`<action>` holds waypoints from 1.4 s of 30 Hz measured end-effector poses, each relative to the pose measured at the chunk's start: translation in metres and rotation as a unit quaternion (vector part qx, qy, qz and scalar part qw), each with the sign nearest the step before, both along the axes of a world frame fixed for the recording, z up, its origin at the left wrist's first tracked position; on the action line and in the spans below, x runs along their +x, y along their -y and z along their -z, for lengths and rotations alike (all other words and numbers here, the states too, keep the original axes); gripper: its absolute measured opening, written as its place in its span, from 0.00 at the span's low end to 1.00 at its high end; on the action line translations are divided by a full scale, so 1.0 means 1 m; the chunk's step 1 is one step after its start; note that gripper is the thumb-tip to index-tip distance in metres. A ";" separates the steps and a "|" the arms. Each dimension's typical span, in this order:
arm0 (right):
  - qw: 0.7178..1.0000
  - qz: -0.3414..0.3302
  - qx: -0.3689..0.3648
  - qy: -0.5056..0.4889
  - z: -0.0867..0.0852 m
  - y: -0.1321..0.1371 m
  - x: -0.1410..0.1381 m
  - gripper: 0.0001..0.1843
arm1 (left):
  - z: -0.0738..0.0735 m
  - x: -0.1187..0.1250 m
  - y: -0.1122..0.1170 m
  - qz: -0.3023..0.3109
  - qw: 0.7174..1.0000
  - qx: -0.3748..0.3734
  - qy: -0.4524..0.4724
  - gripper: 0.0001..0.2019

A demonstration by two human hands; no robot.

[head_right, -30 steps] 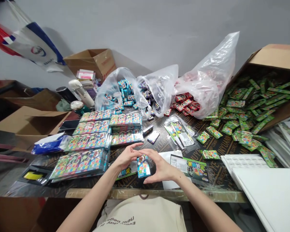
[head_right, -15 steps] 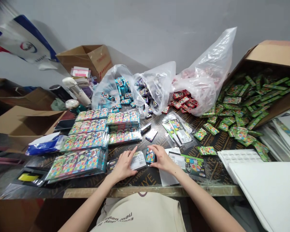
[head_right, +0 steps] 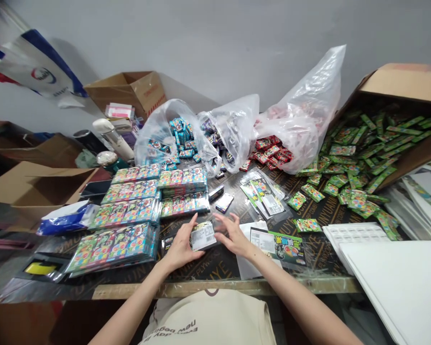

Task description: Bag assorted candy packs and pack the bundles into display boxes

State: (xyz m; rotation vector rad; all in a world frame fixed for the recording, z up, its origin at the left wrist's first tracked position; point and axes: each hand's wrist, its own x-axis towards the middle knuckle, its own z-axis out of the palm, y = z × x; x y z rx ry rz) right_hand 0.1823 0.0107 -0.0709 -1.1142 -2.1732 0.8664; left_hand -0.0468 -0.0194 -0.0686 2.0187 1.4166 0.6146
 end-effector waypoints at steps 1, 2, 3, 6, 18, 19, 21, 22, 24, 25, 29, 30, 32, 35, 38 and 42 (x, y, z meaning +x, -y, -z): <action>1.000 0.011 0.006 0.001 0.001 -0.006 -0.001 0.28 | 0.000 0.001 0.000 0.000 1.000 0.001 -0.002 0.54; 0.999 0.046 0.021 0.006 0.002 -0.016 -0.002 0.28 | 0.001 0.001 0.000 0.001 1.000 0.002 -0.006 0.54; 0.994 0.097 0.041 0.017 0.005 -0.028 -0.002 0.30 | 0.003 0.002 0.000 0.004 1.000 0.004 -0.013 0.53; 0.973 0.198 0.075 0.088 0.011 -0.067 0.002 0.44 | 0.008 0.006 0.000 0.016 0.999 0.006 -0.050 0.52; 0.964 -0.035 -0.113 -0.238 -0.017 -0.012 -0.028 0.58 | -0.024 0.035 -0.016 -0.130 0.759 -0.384 0.510 0.21; 0.970 -0.030 -0.103 -0.216 -0.020 -0.005 -0.026 0.58 | -0.026 0.038 -0.017 -0.138 0.747 -0.385 0.525 0.18; 0.987 -0.014 -0.052 -0.149 -0.028 0.002 -0.017 0.59 | -0.028 0.043 -0.017 -0.176 0.762 -0.353 0.513 0.14; 0.993 -0.013 -0.019 -0.113 -0.032 0.004 -0.013 0.58 | -0.028 0.045 -0.017 -0.190 0.777 -0.335 0.497 0.14; 0.997 -0.029 0.042 -0.056 -0.038 0.003 -0.005 0.54 | -0.026 0.048 -0.017 -0.195 0.804 -0.311 0.467 0.15; 0.996 -0.041 0.064 -0.036 -0.041 0.003 -0.002 0.52 | -0.025 0.048 -0.016 -0.192 0.815 -0.303 0.455 0.15; 0.992 -0.063 0.107 0.008 -0.044 0.003 -0.003 0.47 | -0.022 0.051 -0.015 -0.192 0.839 -0.280 0.426 0.16; 0.992 -0.064 0.111 0.013 -0.044 0.003 -0.004 0.46 | -0.022 0.051 -0.015 -0.195 0.841 -0.278 0.422 0.16; 0.992 -0.057 0.115 0.011 -0.043 0.005 -0.005 0.46 | -0.021 0.052 -0.015 -0.189 0.846 -0.276 0.416 0.16; 0.994 -0.026 0.110 -0.002 -0.038 0.003 -0.001 0.44 | -0.021 0.046 -0.015 -0.137 0.881 -0.248 0.379 0.17; 0.993 0.010 0.112 0.024 -0.028 -0.006 0.013 0.42 | -0.019 0.031 -0.013 -0.051 0.958 -0.144 0.241 0.26; 0.989 -0.010 0.098 0.107 -0.010 -0.015 0.029 0.44 | -0.006 0.010 -0.008 0.044 0.997 -0.029 -0.058 0.52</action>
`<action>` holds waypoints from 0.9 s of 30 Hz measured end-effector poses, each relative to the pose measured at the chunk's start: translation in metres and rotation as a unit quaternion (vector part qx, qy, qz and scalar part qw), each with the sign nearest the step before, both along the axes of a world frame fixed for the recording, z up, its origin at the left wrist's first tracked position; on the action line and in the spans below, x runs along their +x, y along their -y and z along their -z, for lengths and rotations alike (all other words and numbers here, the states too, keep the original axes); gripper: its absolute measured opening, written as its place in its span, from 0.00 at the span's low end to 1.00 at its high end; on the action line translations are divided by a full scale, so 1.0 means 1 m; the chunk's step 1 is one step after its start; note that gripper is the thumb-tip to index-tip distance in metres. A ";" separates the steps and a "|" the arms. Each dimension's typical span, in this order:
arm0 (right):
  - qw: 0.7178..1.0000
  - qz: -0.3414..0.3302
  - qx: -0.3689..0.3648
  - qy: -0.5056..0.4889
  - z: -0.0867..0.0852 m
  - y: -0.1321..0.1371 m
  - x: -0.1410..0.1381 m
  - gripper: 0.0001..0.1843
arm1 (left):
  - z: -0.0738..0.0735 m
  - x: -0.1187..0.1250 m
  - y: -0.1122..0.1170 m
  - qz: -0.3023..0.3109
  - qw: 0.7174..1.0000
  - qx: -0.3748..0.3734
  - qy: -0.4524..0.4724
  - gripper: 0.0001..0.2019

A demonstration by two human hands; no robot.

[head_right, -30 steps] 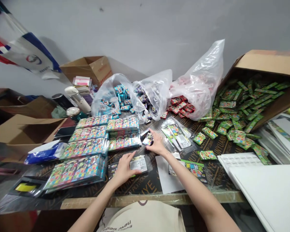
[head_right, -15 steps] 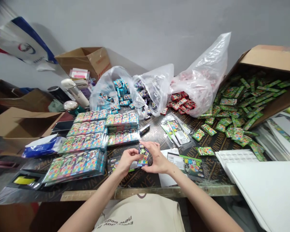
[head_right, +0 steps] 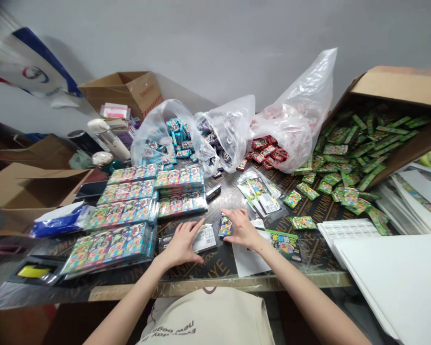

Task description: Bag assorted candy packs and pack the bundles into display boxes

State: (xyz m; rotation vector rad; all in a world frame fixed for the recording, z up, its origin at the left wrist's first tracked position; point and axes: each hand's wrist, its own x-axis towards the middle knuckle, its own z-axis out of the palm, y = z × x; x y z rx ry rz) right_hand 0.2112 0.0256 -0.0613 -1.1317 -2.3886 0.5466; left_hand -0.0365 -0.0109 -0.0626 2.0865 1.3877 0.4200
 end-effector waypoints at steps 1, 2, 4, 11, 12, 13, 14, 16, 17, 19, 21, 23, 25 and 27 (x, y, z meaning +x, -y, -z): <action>1.000 -0.010 -0.009 0.016 0.004 0.000 0.001 0.45 | 0.004 -0.002 0.001 0.012 0.999 0.009 -0.045 0.53; 0.999 -0.021 -0.017 0.026 0.006 0.001 0.002 0.46 | 0.007 -0.004 0.003 0.016 0.997 0.014 -0.069 0.53; 0.998 -0.044 -0.034 0.027 0.008 0.004 0.000 0.47 | 0.011 -0.004 0.004 0.009 0.997 0.023 -0.073 0.51; 0.991 -0.120 -0.058 -0.030 0.006 0.001 -0.003 0.49 | 0.009 -0.003 0.003 0.023 0.999 0.043 0.019 0.50; 0.992 -0.109 -0.050 -0.037 0.006 0.000 -0.003 0.52 | 0.009 -0.003 0.002 0.020 0.998 0.046 0.025 0.50; 0.995 -0.081 -0.038 -0.047 0.006 0.000 -0.003 0.54 | 0.008 -0.003 0.002 0.011 0.998 0.051 0.030 0.49; 0.997 -0.036 -0.024 -0.060 0.006 0.002 -0.004 0.55 | 0.008 -0.003 0.001 -0.003 0.998 0.057 0.035 0.49; 0.994 0.058 -0.013 -0.088 0.005 0.009 -0.007 0.49 | 0.008 -0.002 -0.002 -0.033 0.997 0.063 0.044 0.48; 0.992 0.078 -0.020 -0.094 0.004 0.013 -0.010 0.43 | 0.009 -0.001 -0.003 -0.041 0.996 0.061 0.048 0.48; 0.993 0.057 -0.044 -0.090 0.003 0.019 -0.014 0.34 | 0.010 0.002 -0.005 -0.043 0.996 0.053 0.052 0.49; 0.995 0.034 -0.043 -0.081 0.003 0.012 -0.012 0.30 | 0.014 0.004 -0.005 -0.035 0.997 0.046 0.047 0.49; 0.992 0.106 -0.008 -0.071 0.004 -0.014 -0.002 0.27 | 0.018 0.006 -0.005 -0.031 0.998 0.043 0.032 0.49; 0.973 0.227 0.027 -0.036 0.007 -0.057 0.016 0.24 | 0.024 0.007 -0.002 -0.026 0.999 0.041 0.012 0.47; 0.957 0.288 0.025 0.020 0.011 -0.110 0.036 0.26 | 0.030 0.007 0.000 -0.018 0.999 0.041 -0.010 0.45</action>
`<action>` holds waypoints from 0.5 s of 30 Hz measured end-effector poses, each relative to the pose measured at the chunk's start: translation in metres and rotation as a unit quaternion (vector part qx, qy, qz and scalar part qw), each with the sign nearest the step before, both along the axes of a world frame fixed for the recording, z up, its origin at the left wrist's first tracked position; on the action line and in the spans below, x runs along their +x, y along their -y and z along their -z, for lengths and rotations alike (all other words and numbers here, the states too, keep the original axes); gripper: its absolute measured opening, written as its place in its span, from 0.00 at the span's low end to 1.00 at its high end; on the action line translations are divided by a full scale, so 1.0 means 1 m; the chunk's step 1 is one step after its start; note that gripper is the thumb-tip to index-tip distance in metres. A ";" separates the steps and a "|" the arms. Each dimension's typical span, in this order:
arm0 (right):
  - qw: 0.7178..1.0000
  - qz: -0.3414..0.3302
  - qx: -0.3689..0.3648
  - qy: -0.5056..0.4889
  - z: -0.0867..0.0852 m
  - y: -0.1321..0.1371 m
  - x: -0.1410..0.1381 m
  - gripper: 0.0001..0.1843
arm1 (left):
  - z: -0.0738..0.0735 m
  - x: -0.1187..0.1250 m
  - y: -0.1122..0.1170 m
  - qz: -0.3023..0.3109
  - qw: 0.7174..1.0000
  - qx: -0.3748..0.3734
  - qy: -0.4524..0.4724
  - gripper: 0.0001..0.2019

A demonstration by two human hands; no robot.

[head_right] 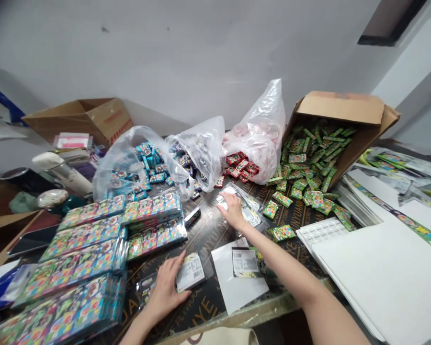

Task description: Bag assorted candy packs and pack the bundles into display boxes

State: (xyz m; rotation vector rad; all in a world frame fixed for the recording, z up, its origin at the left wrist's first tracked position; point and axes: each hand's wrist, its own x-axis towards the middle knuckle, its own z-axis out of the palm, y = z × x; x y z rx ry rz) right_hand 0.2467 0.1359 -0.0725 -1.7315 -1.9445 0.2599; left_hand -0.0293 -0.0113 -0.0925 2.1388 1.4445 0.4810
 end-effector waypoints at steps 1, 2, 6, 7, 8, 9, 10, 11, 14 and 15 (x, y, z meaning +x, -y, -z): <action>1.000 0.011 -0.008 0.009 0.002 -0.027 0.009 0.30 | 0.004 -0.001 0.001 0.002 1.000 0.000 -0.011 0.44; 1.000 0.017 -0.018 0.015 0.004 -0.052 0.016 0.35 | 0.008 -0.002 0.002 0.002 1.000 0.001 -0.020 0.43; 0.998 0.023 -0.059 0.019 0.010 -0.128 0.025 0.46 | 0.031 -0.008 -0.001 0.008 0.999 0.010 -0.047 0.46; 0.997 0.022 -0.066 0.019 0.012 -0.140 0.022 0.46 | 0.037 -0.010 -0.003 0.013 0.999 0.017 -0.050 0.46; 0.997 0.021 -0.071 0.018 0.013 -0.148 0.020 0.45 | 0.043 -0.011 -0.005 0.016 0.998 0.024 -0.053 0.46; 0.997 0.020 -0.074 0.016 0.013 -0.154 0.017 0.45 | 0.048 -0.012 -0.006 0.016 0.998 0.032 -0.056 0.46; 0.997 0.020 -0.075 0.014 0.013 -0.157 0.015 0.44 | 0.052 -0.012 -0.007 0.015 0.997 0.038 -0.058 0.46; 0.997 0.021 -0.073 0.013 0.013 -0.157 0.013 0.43 | 0.054 -0.013 -0.007 0.012 0.997 0.042 -0.060 0.46; 0.998 0.021 -0.057 0.006 0.005 -0.146 0.019 0.42 | 0.048 -0.016 -0.004 0.012 0.997 0.023 -0.069 0.48; 0.999 0.020 -0.048 0.001 0.001 -0.137 0.023 0.41 | 0.042 -0.018 -0.003 0.012 0.997 0.009 -0.071 0.49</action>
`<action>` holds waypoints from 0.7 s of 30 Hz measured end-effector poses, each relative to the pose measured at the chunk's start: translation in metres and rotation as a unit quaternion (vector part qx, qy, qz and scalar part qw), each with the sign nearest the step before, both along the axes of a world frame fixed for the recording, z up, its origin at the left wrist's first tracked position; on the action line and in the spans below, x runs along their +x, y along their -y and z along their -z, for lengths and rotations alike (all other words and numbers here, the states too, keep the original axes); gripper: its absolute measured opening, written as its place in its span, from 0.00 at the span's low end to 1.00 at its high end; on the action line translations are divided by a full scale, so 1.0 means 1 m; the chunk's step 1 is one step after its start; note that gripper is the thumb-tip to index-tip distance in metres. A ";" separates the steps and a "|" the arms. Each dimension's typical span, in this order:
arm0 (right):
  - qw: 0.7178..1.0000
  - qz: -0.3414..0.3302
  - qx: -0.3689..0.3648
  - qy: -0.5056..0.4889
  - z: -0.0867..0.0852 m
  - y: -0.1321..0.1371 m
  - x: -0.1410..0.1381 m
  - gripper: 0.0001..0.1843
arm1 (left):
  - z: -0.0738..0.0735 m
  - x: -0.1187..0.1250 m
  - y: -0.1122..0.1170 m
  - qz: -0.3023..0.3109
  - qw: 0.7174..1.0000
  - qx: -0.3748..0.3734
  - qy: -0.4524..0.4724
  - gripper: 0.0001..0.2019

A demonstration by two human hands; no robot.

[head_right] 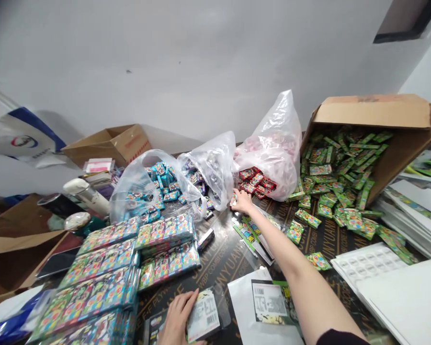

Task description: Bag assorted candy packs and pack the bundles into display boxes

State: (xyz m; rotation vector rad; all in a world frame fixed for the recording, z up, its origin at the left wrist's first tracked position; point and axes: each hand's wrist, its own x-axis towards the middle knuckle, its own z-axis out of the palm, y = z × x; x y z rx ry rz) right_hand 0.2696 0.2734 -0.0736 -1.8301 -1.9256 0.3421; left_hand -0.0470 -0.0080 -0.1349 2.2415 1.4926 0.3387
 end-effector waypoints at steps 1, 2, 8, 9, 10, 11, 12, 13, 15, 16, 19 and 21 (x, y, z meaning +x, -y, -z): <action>1.000 -0.001 0.010 -0.005 -0.005 0.011 0.004 0.41 | -0.006 -0.001 0.001 -0.003 1.000 -0.016 0.001 0.49; 1.000 -0.001 0.020 -0.006 -0.009 0.023 0.007 0.41 | -0.014 -0.002 0.001 -0.006 1.000 -0.030 0.006 0.49; 0.888 -0.149 -0.056 -0.431 -0.033 0.142 -0.020 0.44 | -0.063 0.029 -0.012 -0.070 0.968 -0.075 0.230 0.32; 0.834 -0.174 -0.092 -0.515 -0.035 0.164 -0.029 0.45 | -0.072 0.039 -0.014 -0.086 0.950 -0.099 0.283 0.25; 0.787 -0.191 -0.130 -0.572 -0.038 0.185 -0.038 0.45 | -0.081 0.048 -0.016 -0.108 0.932 -0.115 0.327 0.23; 0.746 -0.201 -0.168 -0.612 -0.040 0.204 -0.046 0.43 | -0.090 0.056 -0.017 -0.131 0.923 -0.095 0.350 0.24; 0.711 -0.209 -0.209 -0.638 -0.041 0.220 -0.052 0.40 | -0.099 0.063 -0.017 -0.136 0.923 -0.056 0.354 0.27; 0.680 -0.213 -0.251 -0.655 -0.041 0.234 -0.057 0.35 | -0.107 0.069 -0.016 -0.127 0.927 -0.021 0.353 0.29; 0.626 -0.210 -0.333 -0.673 -0.039 0.253 -0.063 0.25 | -0.119 0.074 -0.012 -0.089 0.934 0.009 0.346 0.25; 0.605 -0.204 -0.369 -0.675 -0.037 0.258 -0.064 0.24 | -0.123 0.075 -0.009 -0.074 0.934 0.000 0.349 0.19; 0.608 -0.191 -0.416 -0.649 -0.031 0.266 -0.065 0.33 | -0.124 0.075 -0.002 -0.099 0.900 -0.091 0.414 0.10; 0.690 -0.196 -0.339 -0.608 -0.031 0.267 -0.065 0.34 | -0.118 0.073 0.000 -0.158 0.835 -0.185 0.493 0.13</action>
